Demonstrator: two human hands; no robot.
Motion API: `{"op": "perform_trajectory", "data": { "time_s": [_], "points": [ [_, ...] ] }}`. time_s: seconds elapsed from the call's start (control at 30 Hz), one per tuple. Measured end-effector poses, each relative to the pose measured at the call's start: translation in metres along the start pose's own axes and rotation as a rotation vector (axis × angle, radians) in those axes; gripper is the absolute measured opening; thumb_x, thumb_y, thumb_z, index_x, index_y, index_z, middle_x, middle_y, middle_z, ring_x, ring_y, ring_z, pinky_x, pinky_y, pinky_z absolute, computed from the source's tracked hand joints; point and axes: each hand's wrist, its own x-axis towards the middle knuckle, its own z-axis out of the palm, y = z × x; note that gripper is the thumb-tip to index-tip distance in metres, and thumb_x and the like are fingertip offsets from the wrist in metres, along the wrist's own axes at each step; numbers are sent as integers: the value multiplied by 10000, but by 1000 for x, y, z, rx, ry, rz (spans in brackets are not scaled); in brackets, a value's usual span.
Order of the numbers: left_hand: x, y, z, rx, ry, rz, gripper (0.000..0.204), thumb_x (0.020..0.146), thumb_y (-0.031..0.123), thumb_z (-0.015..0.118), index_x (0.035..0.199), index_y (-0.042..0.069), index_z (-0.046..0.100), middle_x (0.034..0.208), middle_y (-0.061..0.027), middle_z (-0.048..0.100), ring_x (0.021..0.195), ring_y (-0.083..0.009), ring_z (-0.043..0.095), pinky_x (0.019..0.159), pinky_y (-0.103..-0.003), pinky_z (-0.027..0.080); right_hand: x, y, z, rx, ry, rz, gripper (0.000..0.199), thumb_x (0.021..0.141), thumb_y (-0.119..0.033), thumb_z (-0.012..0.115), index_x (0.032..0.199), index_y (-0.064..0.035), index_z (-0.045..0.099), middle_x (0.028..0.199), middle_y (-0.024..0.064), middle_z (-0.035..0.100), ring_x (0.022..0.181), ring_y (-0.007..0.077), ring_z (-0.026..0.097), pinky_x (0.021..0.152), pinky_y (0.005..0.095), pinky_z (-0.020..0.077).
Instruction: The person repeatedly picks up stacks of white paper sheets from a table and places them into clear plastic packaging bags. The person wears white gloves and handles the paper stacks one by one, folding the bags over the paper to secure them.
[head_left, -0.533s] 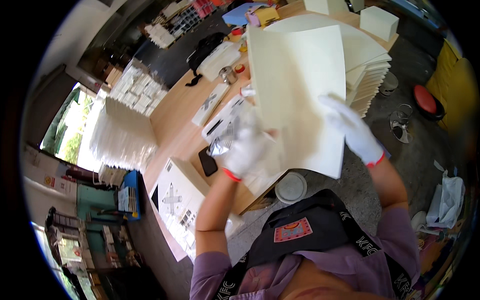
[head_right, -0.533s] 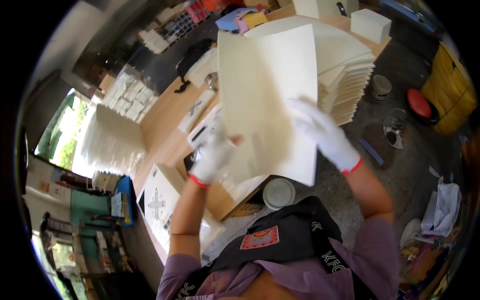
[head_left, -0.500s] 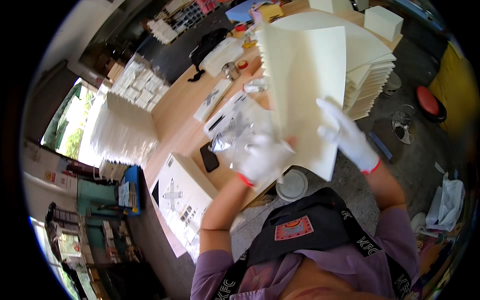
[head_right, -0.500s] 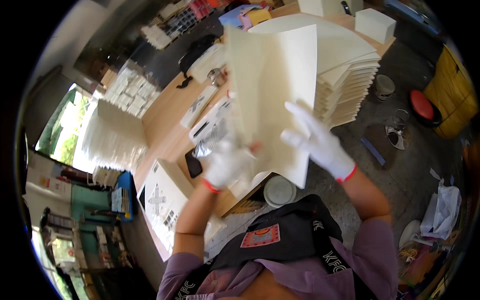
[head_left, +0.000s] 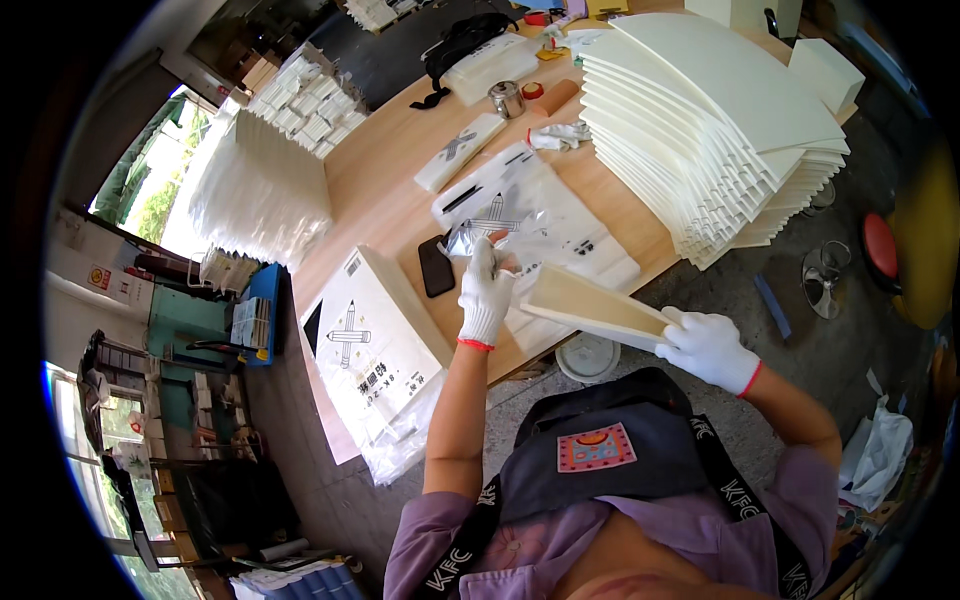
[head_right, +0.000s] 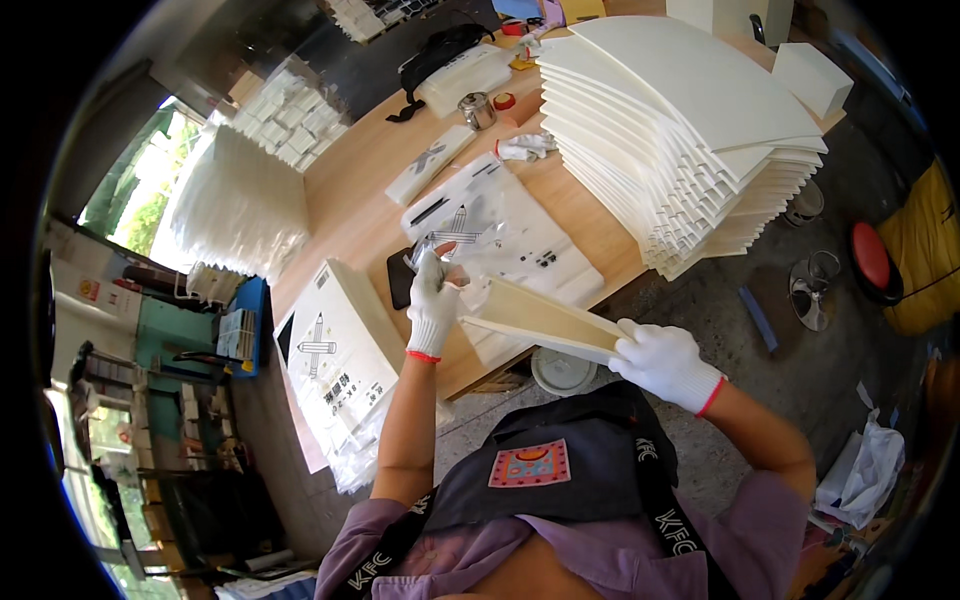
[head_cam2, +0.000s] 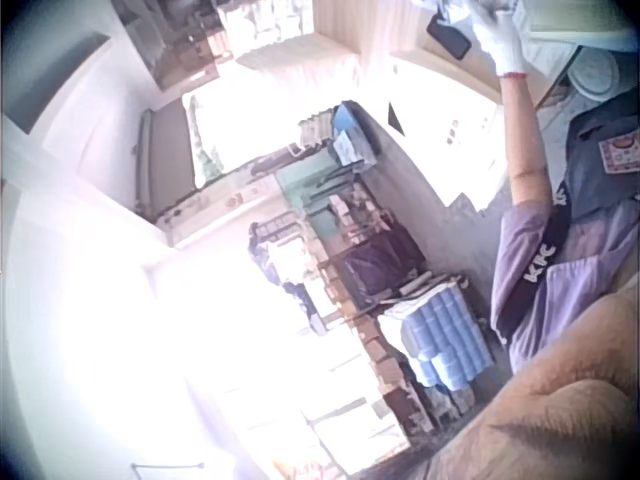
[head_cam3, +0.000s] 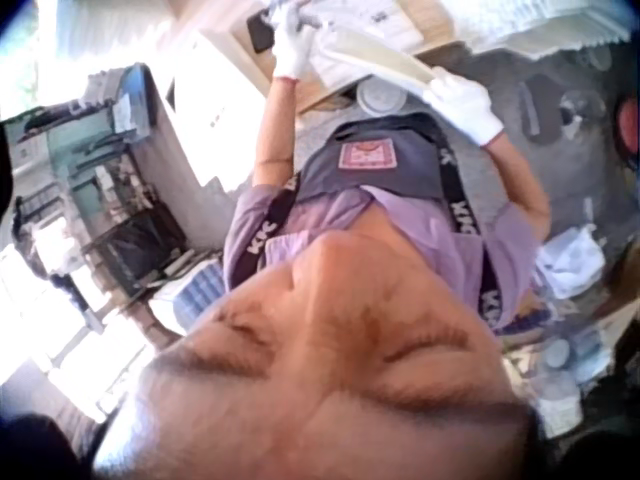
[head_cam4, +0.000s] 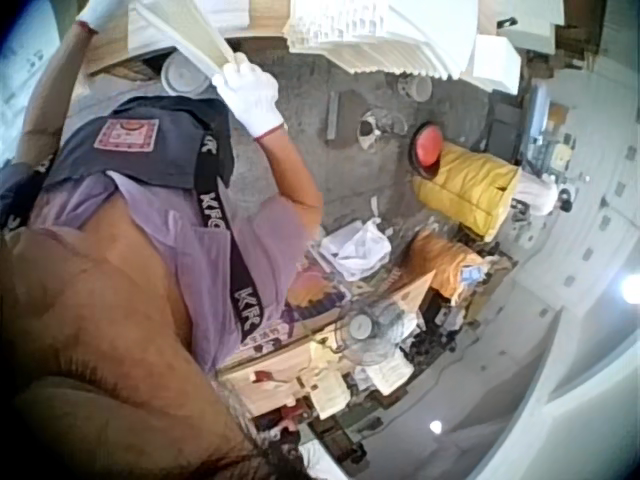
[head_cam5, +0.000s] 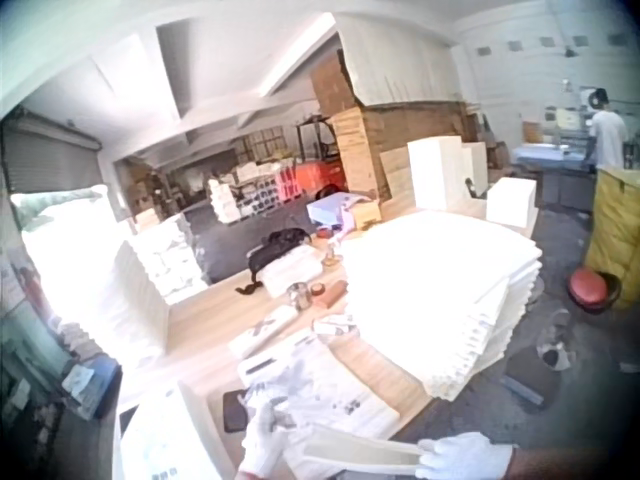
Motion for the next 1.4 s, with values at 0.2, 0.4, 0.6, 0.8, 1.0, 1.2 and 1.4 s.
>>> {"op": "perform_trajectory", "data": {
  "time_s": [0.2,0.4,0.6,0.8,1.0,1.2,1.4],
  "points": [
    [-69,55,29,198,-477,134,242,820,70,643,1060,69,610,757,-59,625,612,-150,585,568,-295,479,60,1,7,285,-357,190,353,879,-389,521,950,-70,657,867,206,651,808,373,632,702,442,508],
    [-91,0,71,259,-506,750,147,680,24,595,823,45,626,892,-78,698,607,-234,617,556,-339,499,108,23,93,1749,-50,376,286,844,-243,640,1047,-44,661,902,18,682,799,202,648,754,326,513],
    [-55,79,100,75,-438,491,418,651,-75,547,1031,71,644,926,-88,681,778,-265,653,660,-341,520,139,-8,81,344,40,142,293,870,-218,586,1104,-44,623,1108,50,633,1023,210,593,913,354,455],
    [-56,15,76,255,-238,252,329,716,-68,556,994,77,657,863,-113,686,768,-275,667,679,-340,531,104,-31,142,800,300,58,369,788,-262,652,1104,-82,591,1149,128,572,1122,300,522,985,411,388],
    [-121,-19,66,238,-281,369,124,726,-11,622,815,73,607,788,-88,663,627,-261,605,563,-359,486,57,-38,90,89,497,276,398,770,-188,631,1141,-74,545,1018,155,615,964,339,595,789,456,478],
    [-157,-85,18,723,220,-42,158,694,16,650,796,58,537,798,-112,544,769,-266,543,663,-384,442,47,-6,114,45,60,387,247,908,-296,463,873,-82,579,637,113,642,552,316,634,508,474,479],
    [-233,-56,3,24,385,-535,259,835,193,721,746,75,509,641,38,481,604,-66,416,550,-237,360,10,-43,49,-63,-326,156,190,843,-212,507,770,-71,612,656,88,663,553,257,663,487,407,508]
  ]
}}
